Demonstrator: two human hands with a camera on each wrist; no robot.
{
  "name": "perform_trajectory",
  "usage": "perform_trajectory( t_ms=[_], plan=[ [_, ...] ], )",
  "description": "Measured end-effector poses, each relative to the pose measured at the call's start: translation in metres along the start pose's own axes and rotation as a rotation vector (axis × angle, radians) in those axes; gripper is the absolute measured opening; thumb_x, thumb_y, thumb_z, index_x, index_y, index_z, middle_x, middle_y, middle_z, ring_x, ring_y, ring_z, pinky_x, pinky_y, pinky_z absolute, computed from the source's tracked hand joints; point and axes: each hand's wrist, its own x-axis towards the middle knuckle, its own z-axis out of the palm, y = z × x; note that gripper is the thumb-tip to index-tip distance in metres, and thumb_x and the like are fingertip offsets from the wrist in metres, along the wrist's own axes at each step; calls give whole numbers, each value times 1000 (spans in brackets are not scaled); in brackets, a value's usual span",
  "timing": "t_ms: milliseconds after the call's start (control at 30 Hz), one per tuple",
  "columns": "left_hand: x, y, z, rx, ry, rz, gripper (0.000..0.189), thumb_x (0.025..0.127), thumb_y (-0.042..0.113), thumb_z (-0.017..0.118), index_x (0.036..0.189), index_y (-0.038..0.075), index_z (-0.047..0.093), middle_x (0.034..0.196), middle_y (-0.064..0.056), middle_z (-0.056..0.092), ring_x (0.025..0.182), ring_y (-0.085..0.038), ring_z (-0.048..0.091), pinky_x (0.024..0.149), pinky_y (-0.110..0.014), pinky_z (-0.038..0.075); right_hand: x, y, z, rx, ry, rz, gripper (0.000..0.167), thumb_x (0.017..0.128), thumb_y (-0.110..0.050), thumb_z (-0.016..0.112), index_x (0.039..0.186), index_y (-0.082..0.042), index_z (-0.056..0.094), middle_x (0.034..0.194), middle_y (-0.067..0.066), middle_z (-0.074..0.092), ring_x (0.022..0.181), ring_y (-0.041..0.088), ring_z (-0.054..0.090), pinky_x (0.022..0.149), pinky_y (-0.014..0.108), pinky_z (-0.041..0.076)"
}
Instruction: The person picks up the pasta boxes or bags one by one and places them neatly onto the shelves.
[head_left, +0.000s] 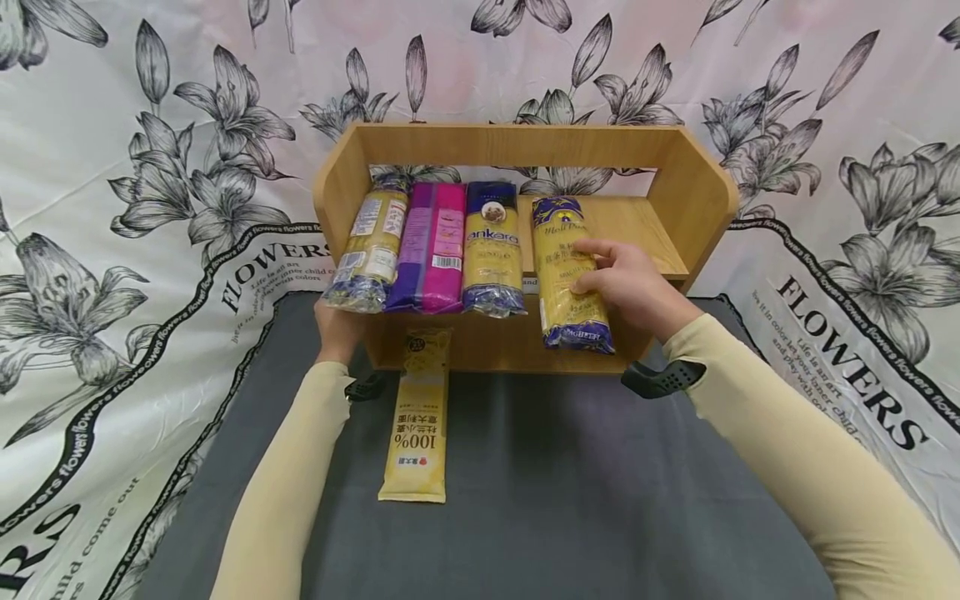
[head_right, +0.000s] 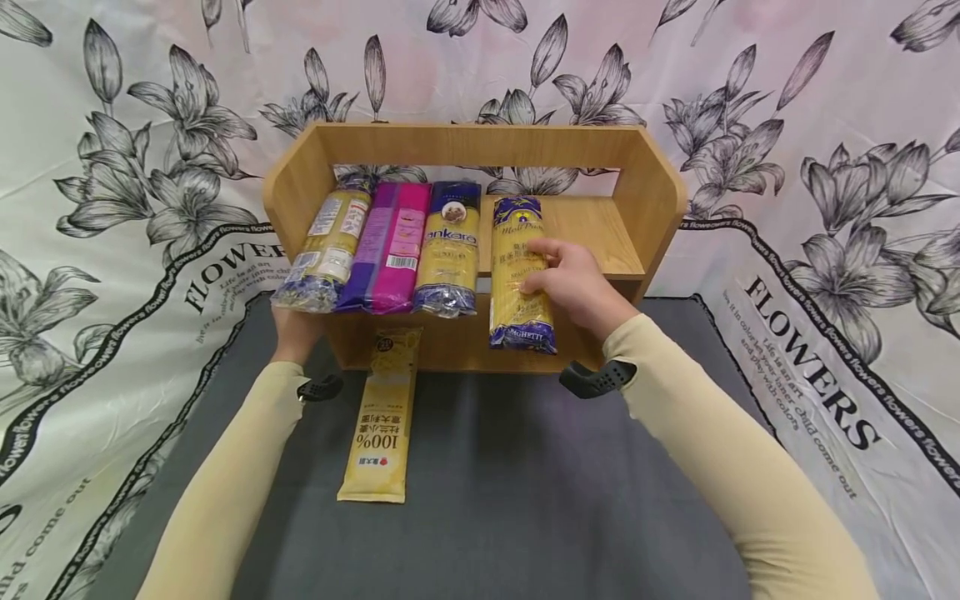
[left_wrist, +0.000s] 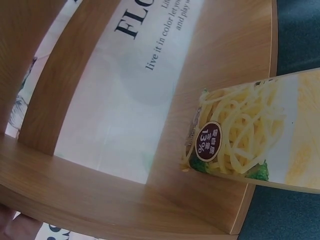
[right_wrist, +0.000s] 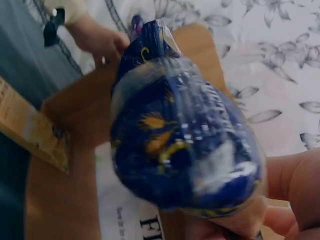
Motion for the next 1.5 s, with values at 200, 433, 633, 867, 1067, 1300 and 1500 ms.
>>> perform_trajectory(
  t_ms=[200, 433, 633, 867, 1067, 1300, 1500],
  plan=[
    [-1, 0, -2, -11, 2, -38, 52, 92, 12, 65, 141, -3, 56, 138, -25, 62, 126, -37, 59, 110, -49, 46, 18, -9, 4, -117, -8, -23, 68, 95, -2, 60, 159, -8, 35, 146, 25, 46, 92, 14, 62, 68, 18, 54],
    [-1, -1, 0, -9, 10, -14, 49, 91, 10, 66, 136, -5, 59, 133, -28, 64, 122, -39, 61, 107, -49, 48, 34, -17, 8, -156, 16, -19, 77, 97, -6, 61, 163, -8, 21, 151, 27, 45, 113, 25, 59, 86, 26, 53],
    [-2, 0, 1, -37, -6, -35, 49, 92, 12, 66, 138, -3, 58, 136, -25, 63, 124, -36, 60, 110, -48, 46, 45, -16, 10, -144, 81, -13, 79, 96, -6, 64, 163, -9, 21, 156, 26, 43, 121, 30, 57, 99, 36, 51],
    [-1, 0, 2, -6, 5, -4, 50, 90, 13, 67, 136, -4, 60, 133, -26, 64, 122, -38, 61, 108, -50, 47, 49, -17, 12, -246, 127, -47, 69, 95, -8, 65, 157, -3, 35, 151, 27, 48, 116, 28, 53, 94, 32, 47],
    [1, -2, 1, 1, 7, -16, 52, 91, 14, 67, 140, -2, 58, 137, -24, 63, 127, -37, 60, 110, -48, 46, 52, -12, 14, -310, 122, -96, 71, 95, -14, 65, 158, -4, 33, 159, 27, 40, 137, 37, 46, 117, 47, 38],
    [-1, -4, 1, -11, 6, -32, 52, 93, 16, 66, 141, -2, 57, 138, -24, 63, 127, -36, 60, 110, -48, 46, 42, -2, 17, -233, 154, -109, 71, 96, -22, 66, 159, -11, 34, 162, 23, 38, 147, 37, 40, 121, 50, 35],
    [1, -2, 1, 5, 17, -15, 52, 93, 18, 66, 140, -1, 58, 136, -24, 64, 124, -36, 61, 108, -49, 47, 23, 8, 15, -149, 214, -112, 66, 97, -29, 64, 156, -12, 40, 147, 19, 51, 126, 30, 55, 108, 43, 46]
  ],
)
